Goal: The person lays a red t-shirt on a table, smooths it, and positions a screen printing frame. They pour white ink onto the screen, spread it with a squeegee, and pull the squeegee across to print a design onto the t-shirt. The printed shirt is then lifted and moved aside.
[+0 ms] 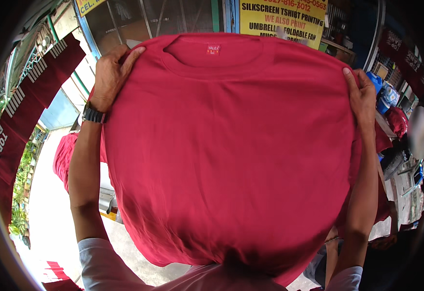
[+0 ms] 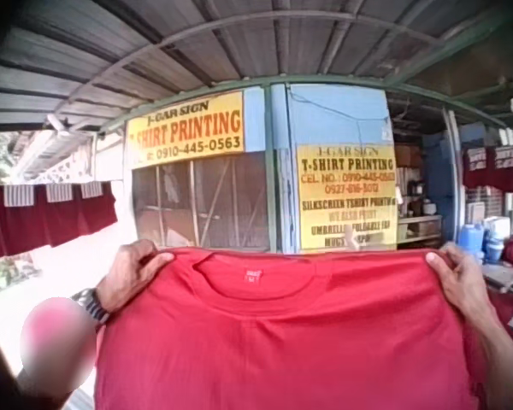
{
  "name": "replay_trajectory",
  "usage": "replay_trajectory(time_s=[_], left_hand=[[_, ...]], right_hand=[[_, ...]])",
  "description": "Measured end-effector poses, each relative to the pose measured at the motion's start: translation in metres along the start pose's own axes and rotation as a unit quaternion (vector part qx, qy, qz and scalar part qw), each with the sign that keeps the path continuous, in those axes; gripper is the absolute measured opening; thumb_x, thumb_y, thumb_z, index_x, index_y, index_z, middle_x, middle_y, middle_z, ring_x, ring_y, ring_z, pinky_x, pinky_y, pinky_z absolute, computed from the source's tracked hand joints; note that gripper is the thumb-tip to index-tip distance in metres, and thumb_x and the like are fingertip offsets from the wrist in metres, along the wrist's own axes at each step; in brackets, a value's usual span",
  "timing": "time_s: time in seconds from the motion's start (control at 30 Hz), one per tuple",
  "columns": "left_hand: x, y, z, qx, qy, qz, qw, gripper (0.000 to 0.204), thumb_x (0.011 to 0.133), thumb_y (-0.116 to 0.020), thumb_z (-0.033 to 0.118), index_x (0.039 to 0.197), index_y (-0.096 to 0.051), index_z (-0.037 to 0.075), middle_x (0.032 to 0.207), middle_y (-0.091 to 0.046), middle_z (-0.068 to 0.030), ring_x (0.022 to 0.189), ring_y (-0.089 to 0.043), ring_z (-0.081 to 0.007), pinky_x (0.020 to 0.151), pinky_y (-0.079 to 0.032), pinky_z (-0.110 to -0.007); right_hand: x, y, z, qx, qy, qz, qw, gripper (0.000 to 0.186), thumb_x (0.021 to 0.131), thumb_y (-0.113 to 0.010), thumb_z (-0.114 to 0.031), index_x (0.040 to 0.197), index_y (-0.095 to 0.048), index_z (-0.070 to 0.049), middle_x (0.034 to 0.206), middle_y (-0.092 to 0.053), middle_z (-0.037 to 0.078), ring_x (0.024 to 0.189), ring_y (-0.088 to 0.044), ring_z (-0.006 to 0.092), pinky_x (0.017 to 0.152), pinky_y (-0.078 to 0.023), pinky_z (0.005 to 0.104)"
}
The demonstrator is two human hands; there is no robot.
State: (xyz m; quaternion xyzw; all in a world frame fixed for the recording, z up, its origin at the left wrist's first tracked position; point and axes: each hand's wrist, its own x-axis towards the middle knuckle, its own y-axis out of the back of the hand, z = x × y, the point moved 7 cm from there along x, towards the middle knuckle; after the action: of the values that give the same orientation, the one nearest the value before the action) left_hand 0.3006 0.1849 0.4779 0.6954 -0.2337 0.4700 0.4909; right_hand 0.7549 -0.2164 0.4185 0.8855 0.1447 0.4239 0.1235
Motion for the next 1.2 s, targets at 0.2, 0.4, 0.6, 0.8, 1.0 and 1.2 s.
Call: replay_trajectory(time_s=[0.2,0.4,0.6,0.8,1.0,1.2], left_hand=[[-0.1,-0.2,-0.032,-0.072,0.053,-0.152,0.984,0.047,0.103,-0.078,0.043,0.086,-0.069,0.0,0.079,-0.07,-0.0218,0.072,-0.069,-0.0437,0.065,-0.054,-0.049],[-0.225,-0.352,-0.053,-0.083,0.084,-0.271,0.955,0.047,0.105,-0.074,0.042,0.082,-0.066,0.002,0.077,-0.069,-0.0204,0.073,-0.068,-0.0453,0.065,-0.053,-0.053],[-0.295,-0.435,-0.062,-0.082,0.118,-0.31,0.94,0.047,0.107,-0.072,0.041,0.083,-0.062,0.002,0.082,-0.07,-0.0217,0.075,-0.068,-0.0459,0.063,-0.05,-0.053],[-0.327,-0.475,-0.067,-0.077,0.178,-0.318,0.928,0.047,0.108,-0.07,0.043,0.085,-0.063,0.003,0.08,-0.07,-0.0184,0.075,-0.068,-0.0448,0.064,-0.051,-0.053],[-0.328,-0.477,-0.068,-0.058,0.211,-0.316,0.923,0.049,0.106,-0.075,0.042,0.08,-0.06,0.003,0.076,-0.068,-0.0188,0.071,-0.067,-0.045,0.062,-0.049,-0.052],[-0.326,-0.474,-0.066,-0.069,0.229,-0.29,0.927,0.05,0.104,-0.077,0.041,0.078,-0.058,0.003,0.072,-0.066,-0.0181,0.066,-0.066,-0.0422,0.061,-0.049,-0.05]], right_hand=[[-0.062,-0.121,0.158,-0.139,-0.041,-0.067,0.987,0.037,0.106,-0.077,-0.038,0.105,-0.073,-0.001,0.092,-0.075,0.025,0.076,-0.071,0.0307,0.073,-0.053,0.0413],[-0.124,-0.239,0.276,-0.236,-0.046,-0.12,0.963,0.041,0.108,-0.068,-0.05,0.109,-0.072,-0.009,0.095,-0.076,0.024,0.089,-0.072,0.0516,0.075,-0.057,0.0572],[-0.155,-0.295,0.35,-0.296,-0.09,-0.179,0.934,0.04,0.11,-0.065,-0.049,0.106,-0.069,-0.01,0.09,-0.076,0.023,0.087,-0.071,0.0531,0.071,-0.057,0.0617],[-0.155,-0.316,0.376,-0.315,-0.111,-0.219,0.917,0.035,0.109,-0.066,-0.043,0.104,-0.067,-0.009,0.09,-0.075,0.023,0.088,-0.072,0.0519,0.073,-0.056,0.0635],[-0.139,-0.355,0.367,-0.263,-0.139,-0.256,0.92,0.055,0.095,-0.086,-0.033,0.137,-0.064,-0.004,0.142,-0.068,0.019,0.135,-0.063,0.0408,0.108,-0.054,0.0522],[-0.125,-0.427,0.37,-0.028,-0.233,-0.135,0.963,0.115,0.072,-0.102,-0.052,0.158,-0.046,-0.001,0.145,-0.068,0.02,0.141,-0.06,0.0386,0.115,-0.049,0.0511]])
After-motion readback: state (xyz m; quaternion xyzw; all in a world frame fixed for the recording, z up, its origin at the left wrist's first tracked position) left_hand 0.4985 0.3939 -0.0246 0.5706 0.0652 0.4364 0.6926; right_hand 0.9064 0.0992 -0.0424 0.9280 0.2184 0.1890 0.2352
